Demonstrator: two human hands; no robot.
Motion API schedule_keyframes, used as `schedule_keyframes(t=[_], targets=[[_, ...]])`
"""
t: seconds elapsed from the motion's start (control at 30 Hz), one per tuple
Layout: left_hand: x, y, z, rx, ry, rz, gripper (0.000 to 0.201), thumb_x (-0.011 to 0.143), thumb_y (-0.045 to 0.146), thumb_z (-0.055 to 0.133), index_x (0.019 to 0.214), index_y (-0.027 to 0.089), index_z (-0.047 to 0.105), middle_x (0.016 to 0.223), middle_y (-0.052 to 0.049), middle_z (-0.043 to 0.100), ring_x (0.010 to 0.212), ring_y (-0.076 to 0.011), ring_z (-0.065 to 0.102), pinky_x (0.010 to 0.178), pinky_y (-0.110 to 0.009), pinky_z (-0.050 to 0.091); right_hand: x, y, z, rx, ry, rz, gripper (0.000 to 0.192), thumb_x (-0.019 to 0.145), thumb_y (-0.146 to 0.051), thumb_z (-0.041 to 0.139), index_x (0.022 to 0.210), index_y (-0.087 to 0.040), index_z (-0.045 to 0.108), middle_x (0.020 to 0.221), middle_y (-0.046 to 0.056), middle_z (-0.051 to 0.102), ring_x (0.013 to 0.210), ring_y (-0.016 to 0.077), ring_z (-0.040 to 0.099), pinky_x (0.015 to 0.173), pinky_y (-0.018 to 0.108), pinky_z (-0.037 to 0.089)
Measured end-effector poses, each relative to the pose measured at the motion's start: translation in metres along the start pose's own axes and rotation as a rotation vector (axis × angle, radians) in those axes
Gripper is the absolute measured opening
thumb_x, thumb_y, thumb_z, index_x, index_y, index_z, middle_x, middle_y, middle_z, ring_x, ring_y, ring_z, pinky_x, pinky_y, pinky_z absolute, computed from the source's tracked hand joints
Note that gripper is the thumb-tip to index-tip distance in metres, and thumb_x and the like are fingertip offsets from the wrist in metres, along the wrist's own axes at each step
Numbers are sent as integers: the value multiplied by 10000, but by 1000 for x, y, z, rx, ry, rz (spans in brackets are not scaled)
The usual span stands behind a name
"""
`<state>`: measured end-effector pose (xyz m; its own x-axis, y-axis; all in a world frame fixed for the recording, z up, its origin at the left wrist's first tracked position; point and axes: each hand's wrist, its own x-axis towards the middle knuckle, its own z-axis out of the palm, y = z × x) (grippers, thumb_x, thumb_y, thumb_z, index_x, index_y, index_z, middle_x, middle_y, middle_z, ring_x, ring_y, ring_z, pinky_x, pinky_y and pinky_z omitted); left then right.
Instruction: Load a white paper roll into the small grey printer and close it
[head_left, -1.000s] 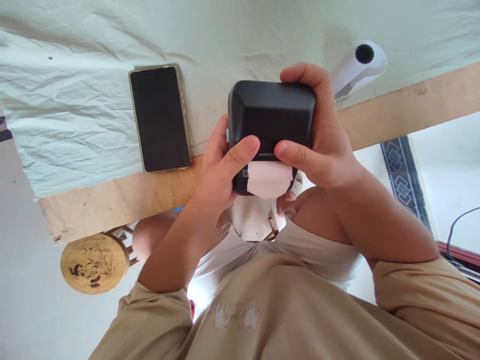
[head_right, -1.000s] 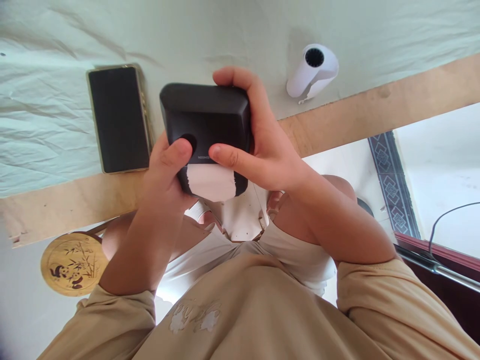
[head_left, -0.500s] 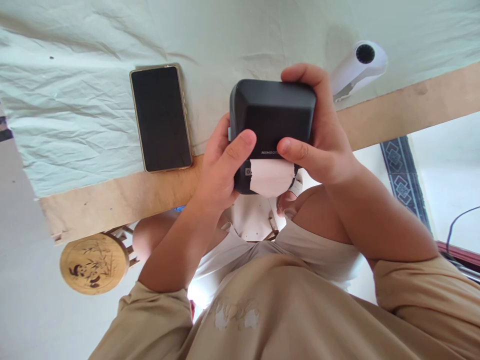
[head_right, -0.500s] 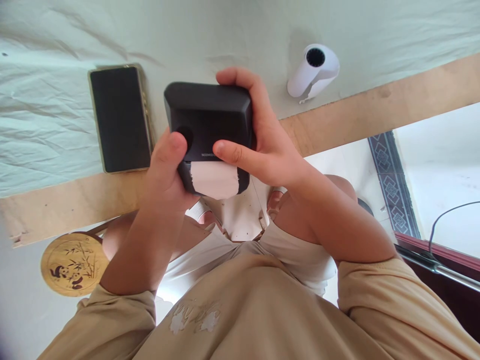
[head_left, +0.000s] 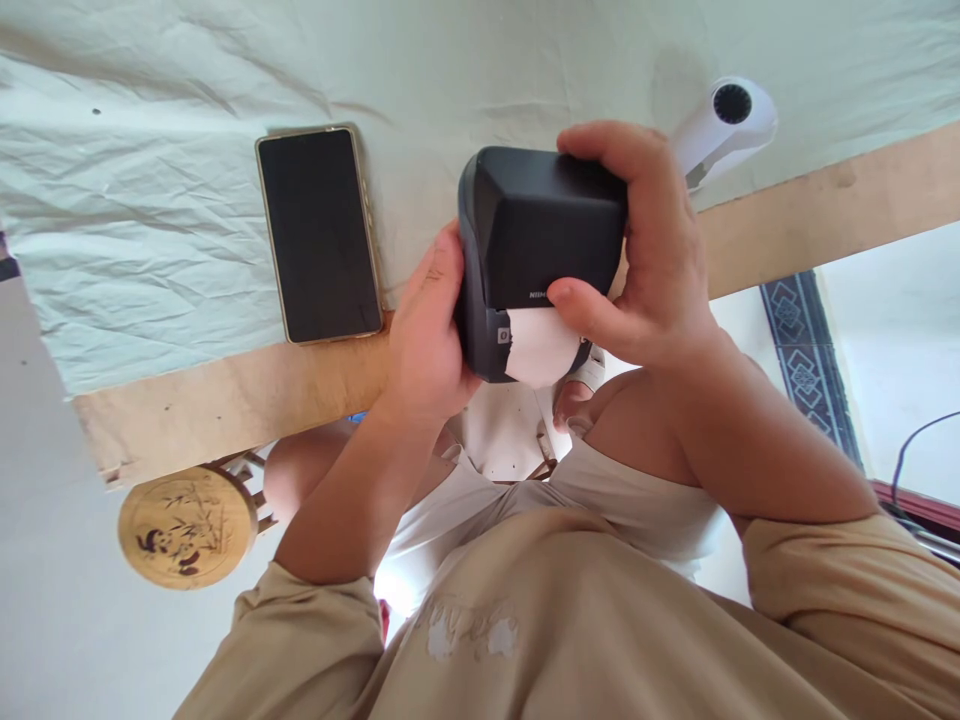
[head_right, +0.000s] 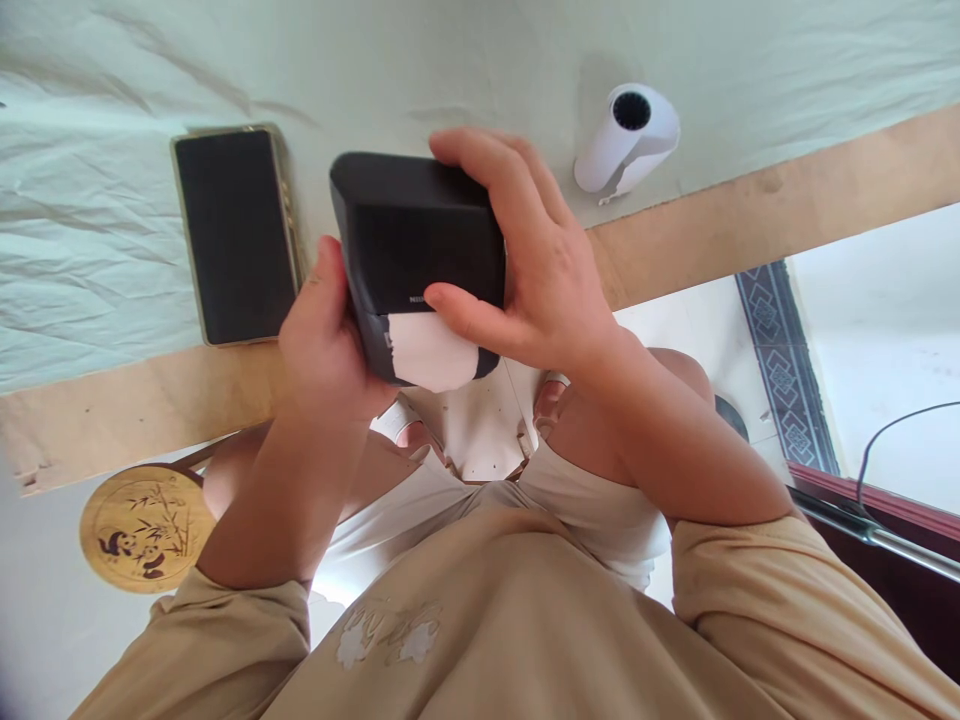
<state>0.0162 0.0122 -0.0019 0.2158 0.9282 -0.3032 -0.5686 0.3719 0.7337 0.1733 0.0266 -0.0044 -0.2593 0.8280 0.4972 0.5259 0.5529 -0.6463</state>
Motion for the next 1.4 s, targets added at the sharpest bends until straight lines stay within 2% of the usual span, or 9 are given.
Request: schedule_keyframes(t=[0.4,0.53,0.67,0.8,0.93,1.03,1.13,1.27,1.4], targets=[[2,3,-7,-40,-39,64,311,942,332,443,814,178,682,750,24,679,705,-74,631,706,-185,531,1,3,0,100,-20,-64,583,779,-510,538,1303,-285,419,1284,62,489,1206,235,498,1049,433,455],[5,1,-7,-69,-21,33,280,927,360,463,832,195,668,781,24,682,737,-94,640,701,-209,537,3,7,-7,142,-116,-57,710,719,-546,618,1338,-290,381,1345,65,444,1214,231,488,1000,392,499],[5,3,-4,-39,-27,-7,380,928,456,399,937,197,676,876,-20,697,1029,-187,651,797,-285,557,6,10,-12,142,-130,-45,688,723,-498,636,1338,-305,396,1330,52,471,1226,232,488,973,389,515],[1,6,1,-45,-96,3,354,924,436,417,952,194,675,918,-24,711,1224,-227,577,886,-329,567,7,4,-12,32,79,-110,643,719,-583,598,1230,-199,538,1197,87,521,1184,254,491,988,400,497],[-2,8,2,-30,-108,-10,165,881,350,545,921,216,633,884,-21,717,1239,-238,568,902,-330,568,9,-17,-11,-10,380,79,370,830,-541,559,1110,-301,596,1105,-22,524,826,98,589,737,250,532],[-2,9,2,9,-134,-47,116,869,314,580,943,231,614,894,-21,710,1236,-241,566,917,-315,553,15,-30,-7,64,558,146,92,884,-372,575,945,-306,553,956,-72,503,586,-29,512,540,134,451],[-3,9,1,9,-122,-37,138,871,330,577,958,230,611,874,-16,701,1208,-251,580,892,-315,555,19,-30,-3,179,613,79,136,876,-304,591,837,-245,475,716,-54,477,535,-2,473,488,144,415],[-1,5,-3,7,-135,-12,176,872,357,567,978,224,610,884,-31,699,1206,-272,568,883,-347,551,15,-25,-9,-100,297,70,112,822,-249,616,763,-201,534,757,-24,603,540,59,462,493,242,369],[0,5,-6,34,-213,-25,135,902,257,514,1009,220,589,941,-29,681,1118,-217,613,860,-310,546,10,-34,-21,-521,-150,114,158,826,-244,561,953,-224,653,920,1,675,726,130,591,567,264,366]])
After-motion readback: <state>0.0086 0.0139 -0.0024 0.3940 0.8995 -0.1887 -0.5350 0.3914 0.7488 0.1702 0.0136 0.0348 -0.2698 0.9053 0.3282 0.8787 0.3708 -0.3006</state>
